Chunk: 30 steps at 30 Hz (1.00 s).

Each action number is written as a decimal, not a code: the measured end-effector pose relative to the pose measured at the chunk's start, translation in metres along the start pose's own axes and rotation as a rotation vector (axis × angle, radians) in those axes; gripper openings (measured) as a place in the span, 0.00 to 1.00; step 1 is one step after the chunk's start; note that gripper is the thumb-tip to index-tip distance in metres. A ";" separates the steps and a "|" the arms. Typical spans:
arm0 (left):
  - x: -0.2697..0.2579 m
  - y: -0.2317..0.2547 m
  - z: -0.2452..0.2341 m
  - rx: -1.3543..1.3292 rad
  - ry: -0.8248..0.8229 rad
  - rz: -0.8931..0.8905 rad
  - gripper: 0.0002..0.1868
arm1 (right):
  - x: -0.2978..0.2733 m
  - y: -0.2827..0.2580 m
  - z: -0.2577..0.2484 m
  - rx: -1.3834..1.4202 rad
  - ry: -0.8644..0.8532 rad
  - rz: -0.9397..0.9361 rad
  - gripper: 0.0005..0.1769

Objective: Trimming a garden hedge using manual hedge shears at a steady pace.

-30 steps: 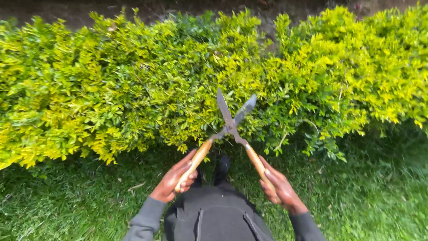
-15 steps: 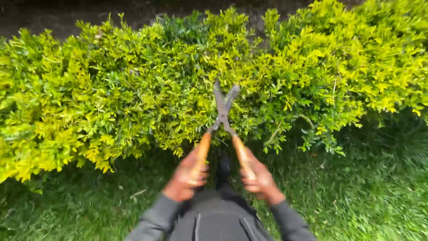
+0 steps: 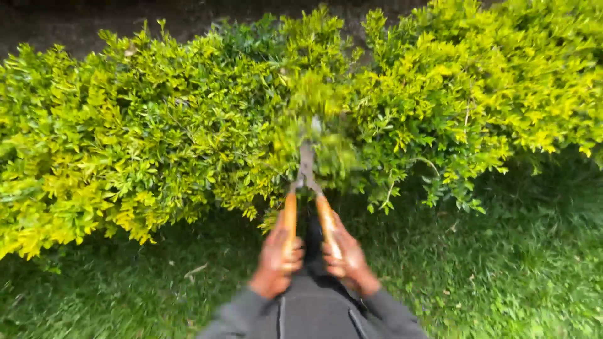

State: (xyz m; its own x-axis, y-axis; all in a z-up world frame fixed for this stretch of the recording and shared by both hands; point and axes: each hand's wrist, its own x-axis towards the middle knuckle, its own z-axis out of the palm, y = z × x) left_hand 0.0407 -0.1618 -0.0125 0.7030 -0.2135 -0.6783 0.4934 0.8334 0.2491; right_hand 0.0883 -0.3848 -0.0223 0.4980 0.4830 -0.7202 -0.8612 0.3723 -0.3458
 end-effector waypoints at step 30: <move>-0.092 0.084 0.065 0.246 0.026 -0.111 0.39 | -0.114 -0.083 0.011 -0.234 0.119 -0.007 0.42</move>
State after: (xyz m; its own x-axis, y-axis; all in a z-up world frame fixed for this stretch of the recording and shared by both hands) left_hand 0.0512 -0.1051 0.1155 0.6256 -0.2811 -0.7277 0.6787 0.6560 0.3301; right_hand 0.1042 -0.4619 0.0947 0.5008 0.3795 -0.7779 -0.8645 0.1750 -0.4711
